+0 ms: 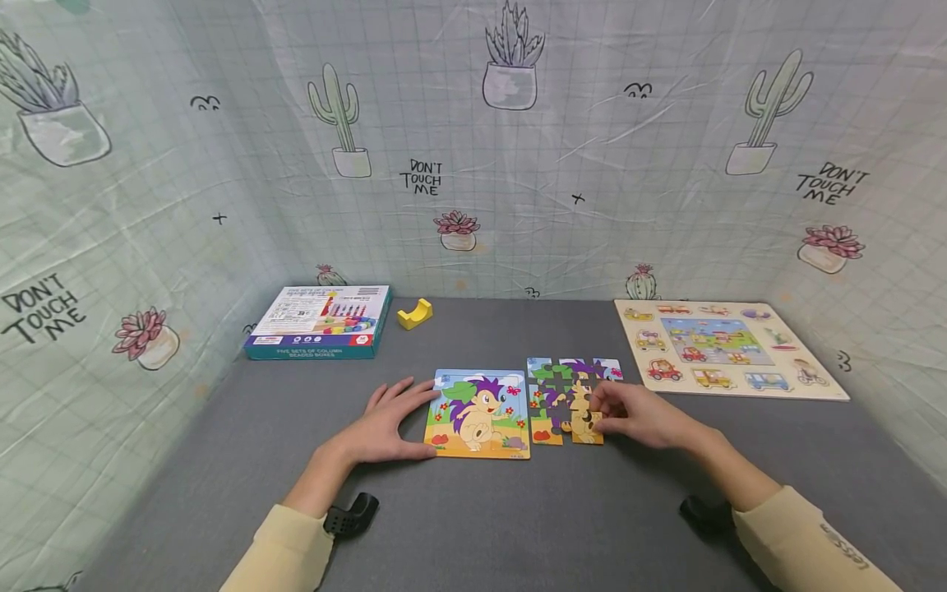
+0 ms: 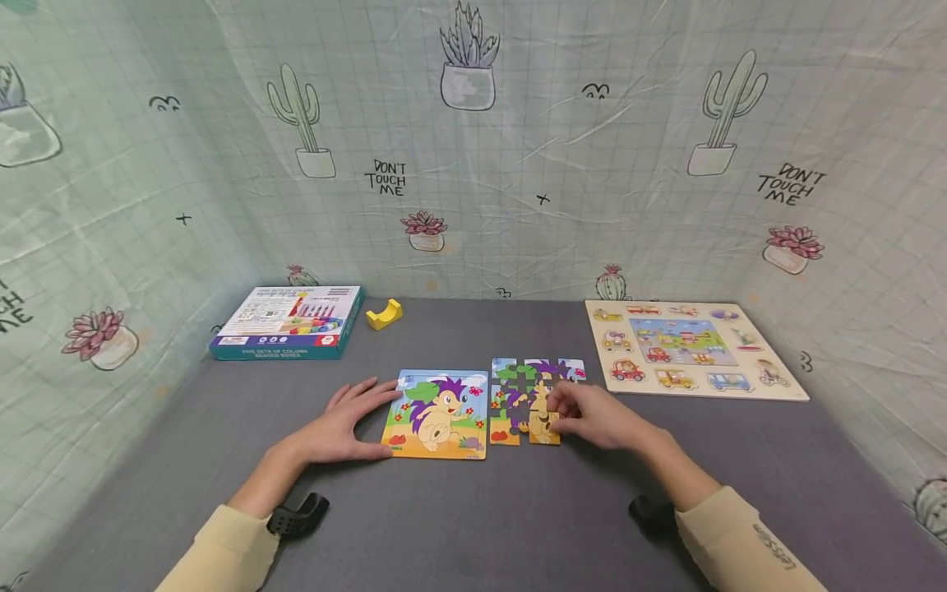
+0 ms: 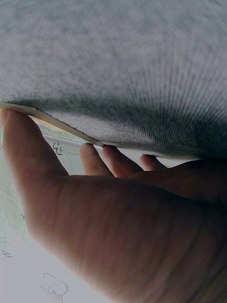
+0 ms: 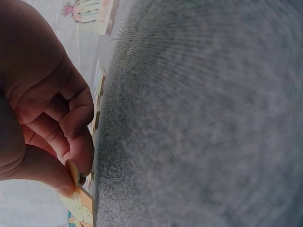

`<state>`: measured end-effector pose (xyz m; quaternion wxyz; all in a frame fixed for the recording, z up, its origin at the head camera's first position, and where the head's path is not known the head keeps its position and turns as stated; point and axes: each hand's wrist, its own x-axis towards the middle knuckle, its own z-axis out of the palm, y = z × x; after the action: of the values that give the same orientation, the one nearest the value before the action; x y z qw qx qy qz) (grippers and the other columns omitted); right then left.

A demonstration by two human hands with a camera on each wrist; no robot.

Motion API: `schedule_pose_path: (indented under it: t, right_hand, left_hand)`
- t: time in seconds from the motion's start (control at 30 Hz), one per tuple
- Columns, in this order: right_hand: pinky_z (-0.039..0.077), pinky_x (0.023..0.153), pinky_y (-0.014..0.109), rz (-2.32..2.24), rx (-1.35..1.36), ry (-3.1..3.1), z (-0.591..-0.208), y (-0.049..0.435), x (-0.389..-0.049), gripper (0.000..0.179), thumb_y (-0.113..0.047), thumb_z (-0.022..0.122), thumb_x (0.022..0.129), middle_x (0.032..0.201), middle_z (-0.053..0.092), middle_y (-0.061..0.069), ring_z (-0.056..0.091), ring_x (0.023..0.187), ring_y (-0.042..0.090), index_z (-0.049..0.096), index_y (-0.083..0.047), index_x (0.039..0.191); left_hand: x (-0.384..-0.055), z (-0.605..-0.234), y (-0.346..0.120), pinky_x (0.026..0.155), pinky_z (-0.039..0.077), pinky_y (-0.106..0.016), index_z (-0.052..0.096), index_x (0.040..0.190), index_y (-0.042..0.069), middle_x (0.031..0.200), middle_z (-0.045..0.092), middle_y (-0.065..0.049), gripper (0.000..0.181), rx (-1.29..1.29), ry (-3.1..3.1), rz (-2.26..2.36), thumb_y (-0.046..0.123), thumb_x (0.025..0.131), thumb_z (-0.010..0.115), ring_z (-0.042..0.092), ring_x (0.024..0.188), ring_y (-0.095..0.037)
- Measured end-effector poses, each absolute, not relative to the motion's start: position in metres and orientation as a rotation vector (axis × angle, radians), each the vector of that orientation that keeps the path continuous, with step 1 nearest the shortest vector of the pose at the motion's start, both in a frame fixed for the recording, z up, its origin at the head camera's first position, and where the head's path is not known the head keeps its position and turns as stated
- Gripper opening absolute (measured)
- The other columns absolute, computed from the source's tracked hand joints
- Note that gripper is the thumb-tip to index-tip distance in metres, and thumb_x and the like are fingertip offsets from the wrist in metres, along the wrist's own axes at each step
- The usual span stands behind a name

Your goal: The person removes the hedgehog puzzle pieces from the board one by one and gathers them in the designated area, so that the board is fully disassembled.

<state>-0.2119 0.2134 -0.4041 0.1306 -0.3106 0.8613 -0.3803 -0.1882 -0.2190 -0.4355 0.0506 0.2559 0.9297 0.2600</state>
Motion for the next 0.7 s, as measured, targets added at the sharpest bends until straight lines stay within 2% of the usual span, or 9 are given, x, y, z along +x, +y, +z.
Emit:
schedule_pose_path:
  t: [0.33,0.7]
  right_hand:
    - [0.050,0.067,0.027,-1.006,-0.957,2.581,-0.4081,0.2130,-0.2134,0.022,-0.014,0.077,0.091,0.083,0.060,-0.005,0.056,0.074,0.009,0.059,-0.006,0.103]
    - [0.051,0.070,0.028,-0.878,-0.963,2.662,-0.4091,0.2093,-0.2121,0.024,-0.019,0.080,0.088,0.087,0.059,-0.005,0.055,0.077,0.009,0.063,-0.008,0.101]
  left_hand:
    - [-0.1884,-0.4344,-0.2186,0.115,0.001,-0.066,0.046,0.152,0.014,0.160,0.036,-0.007,0.090,0.770,2.835,0.771,0.059,0.079,0.075,0.016,0.150,-0.039]
    - [-0.1888,-0.4363,-0.2190,0.114,0.000,-0.066,0.046,0.153,0.016,0.161,0.034,-0.006,0.091,0.759,2.828,0.769,0.062,0.079,0.073,0.014,0.150,-0.039]
